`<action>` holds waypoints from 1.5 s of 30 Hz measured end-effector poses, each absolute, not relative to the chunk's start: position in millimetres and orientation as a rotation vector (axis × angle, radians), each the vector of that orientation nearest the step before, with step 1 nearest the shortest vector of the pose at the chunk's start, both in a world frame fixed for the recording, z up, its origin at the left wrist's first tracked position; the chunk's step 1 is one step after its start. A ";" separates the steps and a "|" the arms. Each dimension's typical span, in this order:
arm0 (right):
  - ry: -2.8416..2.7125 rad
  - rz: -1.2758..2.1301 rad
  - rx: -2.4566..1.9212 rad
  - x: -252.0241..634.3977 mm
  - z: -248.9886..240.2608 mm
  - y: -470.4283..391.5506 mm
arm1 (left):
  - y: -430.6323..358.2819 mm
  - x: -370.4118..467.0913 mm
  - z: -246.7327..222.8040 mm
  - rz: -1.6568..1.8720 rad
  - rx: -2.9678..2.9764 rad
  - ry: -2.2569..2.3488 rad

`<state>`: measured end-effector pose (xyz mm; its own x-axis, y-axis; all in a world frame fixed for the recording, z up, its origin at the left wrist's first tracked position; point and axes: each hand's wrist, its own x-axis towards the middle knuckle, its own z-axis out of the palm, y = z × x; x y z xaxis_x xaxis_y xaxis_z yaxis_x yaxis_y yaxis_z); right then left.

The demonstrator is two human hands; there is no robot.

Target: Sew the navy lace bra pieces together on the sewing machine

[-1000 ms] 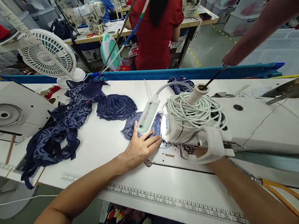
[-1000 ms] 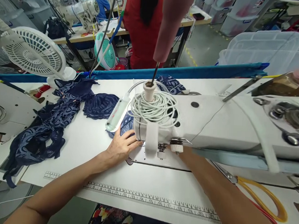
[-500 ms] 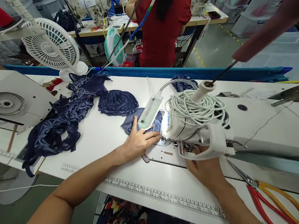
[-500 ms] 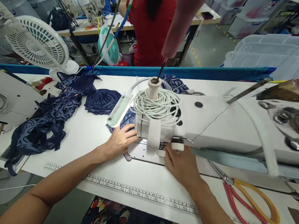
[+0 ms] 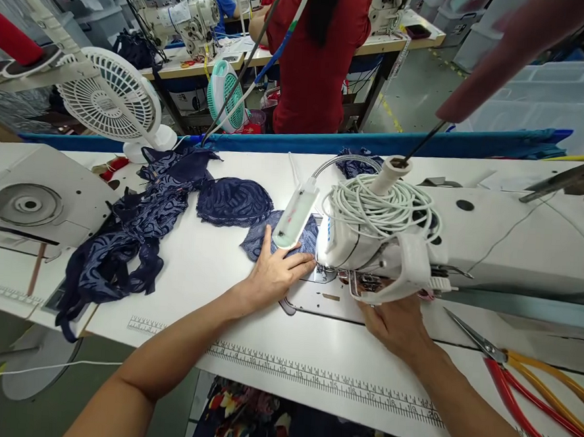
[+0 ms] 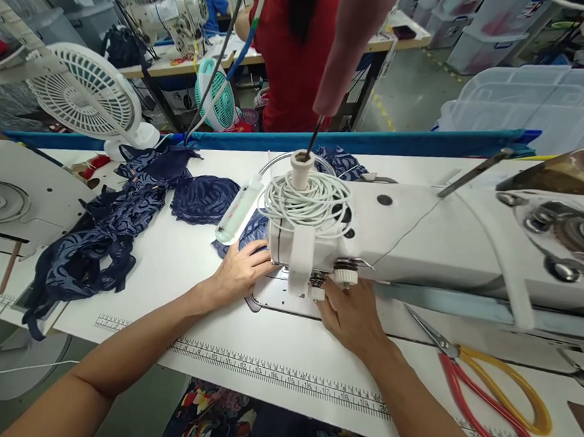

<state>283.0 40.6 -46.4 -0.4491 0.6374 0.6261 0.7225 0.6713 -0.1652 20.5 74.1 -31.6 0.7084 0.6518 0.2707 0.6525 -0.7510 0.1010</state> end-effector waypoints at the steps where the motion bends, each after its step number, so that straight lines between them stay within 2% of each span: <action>1: -2.223 -0.152 -1.056 284.8 -48.7 42.0 | 74.6 20.4 -31.3 -0.457 -2.916 -1.119; 9: -2.171 -0.112 -1.201 282.6 -56.7 40.2 | 77.0 18.3 -27.8 -0.485 -3.033 -1.181; 18: -2.142 -0.265 -1.129 280.5 -50.7 39.8 | 71.8 19.0 -26.9 -0.474 -3.062 -1.160; 45: -2.111 -0.279 -1.122 281.6 -45.7 38.5 | 66.8 19.8 -33.0 -0.446 -2.953 -1.102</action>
<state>281.6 38.5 -45.7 -0.3632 0.6345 0.6822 0.7898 0.5981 -0.1358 19.8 66.8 -33.0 0.7213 0.6477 0.2455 0.6359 -0.7597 0.1358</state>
